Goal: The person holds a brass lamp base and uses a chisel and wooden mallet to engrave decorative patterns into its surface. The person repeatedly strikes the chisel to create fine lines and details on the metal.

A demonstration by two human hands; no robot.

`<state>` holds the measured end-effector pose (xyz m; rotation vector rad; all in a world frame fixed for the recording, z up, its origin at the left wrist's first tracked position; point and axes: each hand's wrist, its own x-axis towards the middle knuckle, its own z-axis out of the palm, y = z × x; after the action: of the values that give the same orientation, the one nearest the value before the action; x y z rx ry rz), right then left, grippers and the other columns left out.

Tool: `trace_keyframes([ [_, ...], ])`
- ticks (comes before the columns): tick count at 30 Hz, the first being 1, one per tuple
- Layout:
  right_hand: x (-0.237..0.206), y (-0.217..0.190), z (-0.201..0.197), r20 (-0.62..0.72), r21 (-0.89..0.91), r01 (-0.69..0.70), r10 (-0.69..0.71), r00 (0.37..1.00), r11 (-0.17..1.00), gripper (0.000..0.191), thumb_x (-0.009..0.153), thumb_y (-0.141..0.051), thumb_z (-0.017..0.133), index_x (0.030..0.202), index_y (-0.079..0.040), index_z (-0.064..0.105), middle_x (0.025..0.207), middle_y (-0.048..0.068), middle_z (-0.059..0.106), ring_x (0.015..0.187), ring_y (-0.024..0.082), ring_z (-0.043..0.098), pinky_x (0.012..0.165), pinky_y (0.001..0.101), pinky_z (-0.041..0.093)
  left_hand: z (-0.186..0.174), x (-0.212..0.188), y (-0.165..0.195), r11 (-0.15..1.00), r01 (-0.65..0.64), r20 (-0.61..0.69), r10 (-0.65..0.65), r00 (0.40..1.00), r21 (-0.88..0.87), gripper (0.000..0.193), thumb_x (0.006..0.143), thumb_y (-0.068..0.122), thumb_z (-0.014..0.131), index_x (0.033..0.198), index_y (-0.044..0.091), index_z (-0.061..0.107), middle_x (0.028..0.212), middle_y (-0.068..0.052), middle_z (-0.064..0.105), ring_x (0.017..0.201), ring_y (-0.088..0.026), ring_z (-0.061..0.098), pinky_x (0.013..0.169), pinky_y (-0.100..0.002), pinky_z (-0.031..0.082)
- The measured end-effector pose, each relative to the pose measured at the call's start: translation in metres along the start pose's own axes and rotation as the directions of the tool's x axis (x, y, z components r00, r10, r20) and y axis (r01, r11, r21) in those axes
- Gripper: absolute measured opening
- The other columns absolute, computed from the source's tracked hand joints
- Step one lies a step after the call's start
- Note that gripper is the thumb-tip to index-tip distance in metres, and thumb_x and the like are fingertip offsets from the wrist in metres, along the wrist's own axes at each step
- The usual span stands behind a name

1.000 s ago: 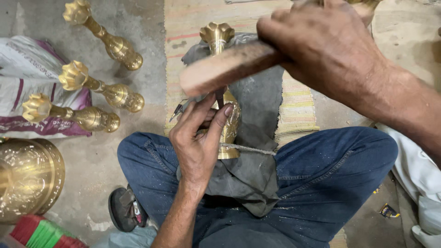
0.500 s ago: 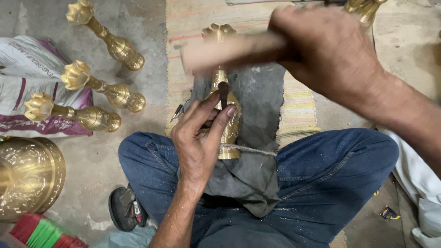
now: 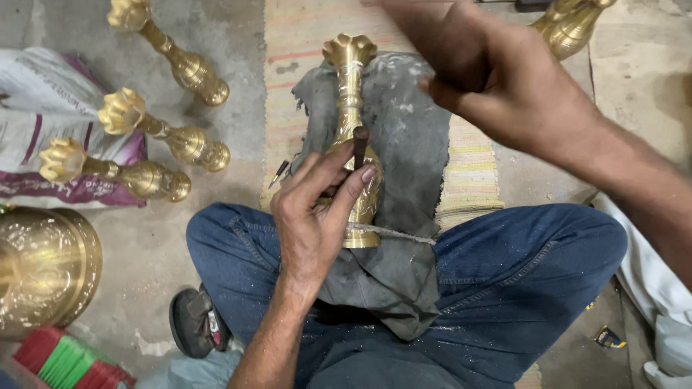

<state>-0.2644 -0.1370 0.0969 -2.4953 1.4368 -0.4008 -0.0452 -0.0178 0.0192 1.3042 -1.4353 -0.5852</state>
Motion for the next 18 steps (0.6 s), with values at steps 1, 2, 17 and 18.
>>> trace_keyframes([
  [1,0.0001,0.0007,0.0006,0.161,0.184,-0.221,0.192,0.968,0.958,0.029,0.095,-0.027,0.08,0.099,-0.009,0.058,0.07,0.01,0.06,0.066,0.022,0.064,0.059,0.0405,0.054,-0.0007,0.0004,0.0008,1.0,0.009,0.005,-0.009,1.0,-0.008,0.033,0.093,0.012,0.082,0.123,0.001,0.073,0.097,-0.008,0.073,0.081,-0.014,0.075,0.069,-0.027,0.057],
  [2,0.0003,0.0013,0.0014,0.013,-0.046,0.013,-0.012,1.0,0.999,0.028,0.094,-0.026,0.08,0.098,-0.009,0.059,0.071,0.007,0.061,0.067,0.021,0.064,0.06,0.0395,0.053,-0.001,0.0003,0.0016,1.0,0.016,0.016,-0.015,1.0,-0.02,0.034,0.093,0.012,0.081,0.124,0.002,0.073,0.097,-0.008,0.073,0.08,-0.014,0.074,0.068,-0.027,0.056],
  [17,-0.0022,0.006,0.0043,-0.097,0.05,0.321,-0.316,0.944,0.946,0.024,0.084,-0.004,0.077,0.104,-0.003,0.063,0.085,0.011,0.071,0.08,0.025,0.073,0.071,0.0355,0.056,-0.0032,0.0032,-0.0022,0.997,-0.067,0.035,0.066,0.997,0.032,0.033,0.093,0.014,0.082,0.121,0.001,0.072,0.111,-0.008,0.076,0.089,-0.015,0.077,0.075,-0.028,0.062],
  [18,-0.0021,0.007,0.0047,-0.185,-0.146,0.342,-0.365,0.912,0.928,0.027,0.082,-0.008,0.081,0.102,-0.002,0.064,0.083,0.013,0.07,0.08,0.028,0.072,0.07,0.0371,0.056,-0.0032,0.0043,-0.0025,0.998,-0.05,0.055,0.049,0.997,0.028,0.034,0.092,0.014,0.082,0.122,0.001,0.072,0.106,-0.007,0.075,0.087,-0.015,0.077,0.073,-0.028,0.061],
])
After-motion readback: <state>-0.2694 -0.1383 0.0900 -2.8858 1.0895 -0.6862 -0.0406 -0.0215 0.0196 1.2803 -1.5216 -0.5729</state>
